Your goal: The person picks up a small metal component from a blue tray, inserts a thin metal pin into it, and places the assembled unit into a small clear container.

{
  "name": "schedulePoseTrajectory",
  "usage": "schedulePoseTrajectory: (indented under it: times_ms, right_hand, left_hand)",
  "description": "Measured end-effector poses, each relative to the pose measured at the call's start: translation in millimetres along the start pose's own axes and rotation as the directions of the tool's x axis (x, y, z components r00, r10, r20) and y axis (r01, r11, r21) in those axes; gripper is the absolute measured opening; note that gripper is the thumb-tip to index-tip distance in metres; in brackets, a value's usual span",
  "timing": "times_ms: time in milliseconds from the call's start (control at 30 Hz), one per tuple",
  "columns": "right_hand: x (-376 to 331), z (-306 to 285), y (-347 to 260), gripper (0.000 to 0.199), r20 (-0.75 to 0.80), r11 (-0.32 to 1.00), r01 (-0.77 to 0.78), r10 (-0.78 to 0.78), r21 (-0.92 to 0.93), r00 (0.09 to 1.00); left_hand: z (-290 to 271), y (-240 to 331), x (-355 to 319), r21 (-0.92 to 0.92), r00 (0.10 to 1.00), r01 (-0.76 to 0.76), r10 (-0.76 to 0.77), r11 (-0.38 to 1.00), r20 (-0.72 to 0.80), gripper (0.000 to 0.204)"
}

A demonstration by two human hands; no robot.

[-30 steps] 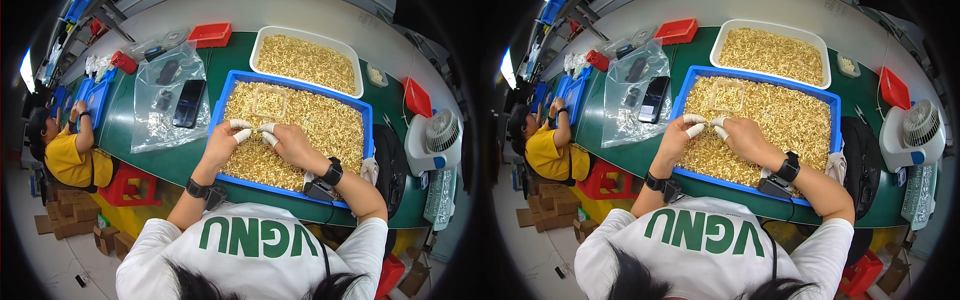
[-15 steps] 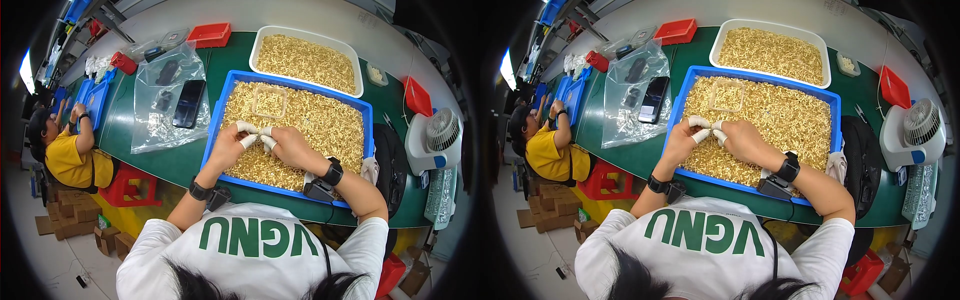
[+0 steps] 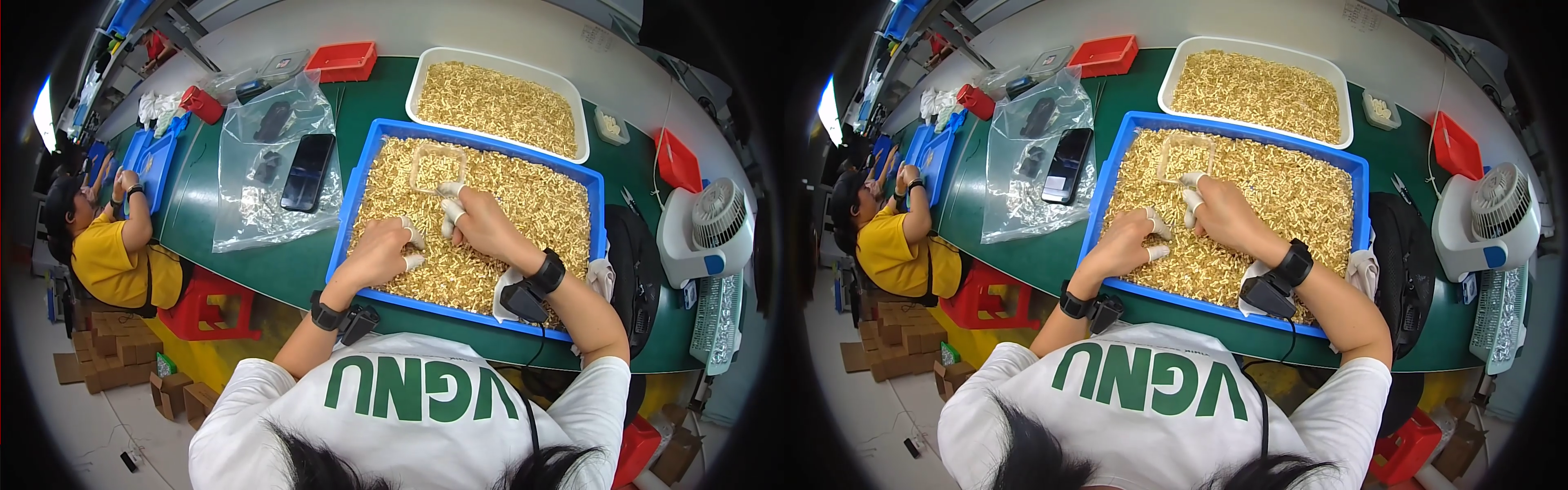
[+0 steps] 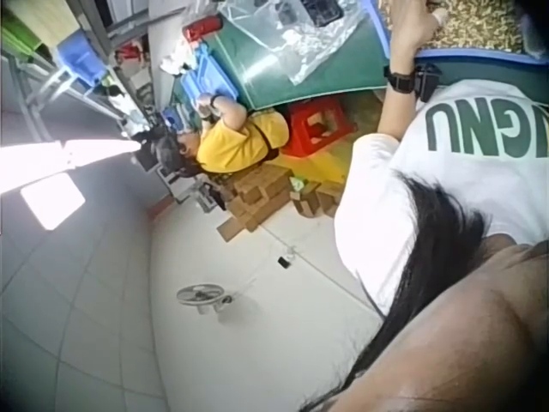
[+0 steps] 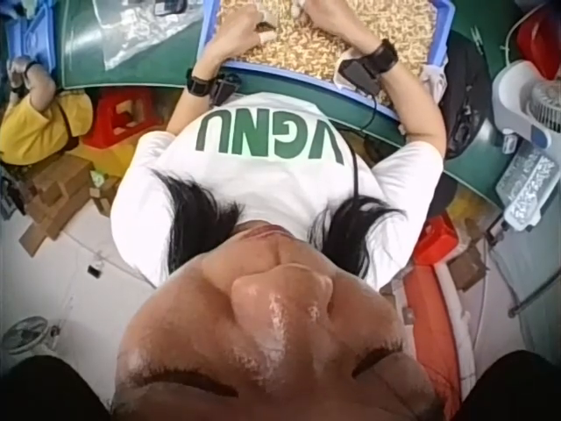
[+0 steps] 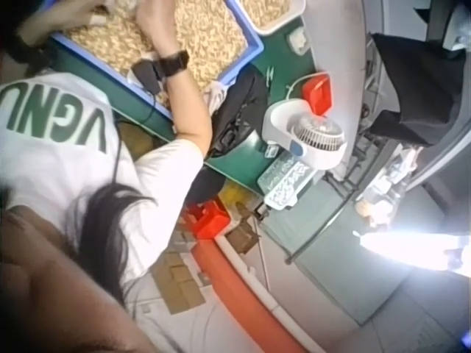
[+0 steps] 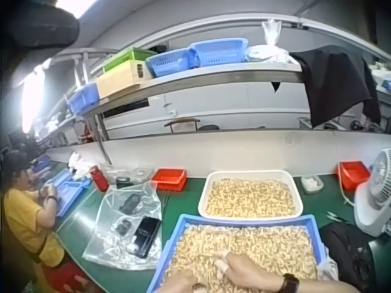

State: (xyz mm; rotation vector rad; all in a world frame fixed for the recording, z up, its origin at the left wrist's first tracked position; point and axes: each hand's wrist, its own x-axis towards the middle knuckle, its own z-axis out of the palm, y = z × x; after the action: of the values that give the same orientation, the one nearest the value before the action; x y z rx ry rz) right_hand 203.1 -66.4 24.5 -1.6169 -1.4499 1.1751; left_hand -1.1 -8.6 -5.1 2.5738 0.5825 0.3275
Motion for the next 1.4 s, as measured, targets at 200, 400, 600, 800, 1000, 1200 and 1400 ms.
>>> schedulePoseTrajectory:
  times_ms: [200,400,600,800,1000,1200,1400]
  right_hand:
    - [-1,5,2,0.022,0.062,0.993,0.113,-0.115,0.029,0.991]
    - [-4,12,3,0.019,0.033,0.964,0.230,-0.227,-0.135,0.973]
    - [-6,17,11,0.020,0.053,0.877,0.359,-0.362,-0.320,0.931]
    - [-4,18,15,0.020,0.025,0.844,0.405,-0.424,-0.351,0.905]
    - [-4,21,19,0.020,0.035,0.776,0.427,-0.466,-0.464,0.884]
    - [-7,20,6,0.018,0.108,0.975,0.207,-0.197,-0.085,0.974]
    - [-9,16,-6,0.020,0.146,0.995,0.051,-0.064,0.091,0.987]
  left_hand:
    - [5,-2,0,-0.368,0.941,0.281,-0.329,0.886,-0.076,0.014]
    - [-5,0,3,-0.906,0.814,0.215,-0.579,0.365,-0.040,0.014]
    - [-6,-2,2,-0.910,0.839,0.201,-0.544,0.362,-0.031,0.017]
    - [-6,-1,1,-0.923,0.846,0.180,-0.532,0.339,-0.030,0.017]
    - [-5,0,0,-0.897,0.832,0.216,-0.553,0.387,-0.038,0.018]
    - [-2,-2,1,-0.919,0.885,0.189,-0.465,0.346,0.007,0.018]
    - [0,3,6,-0.844,0.844,0.274,-0.535,0.461,-0.019,0.024]
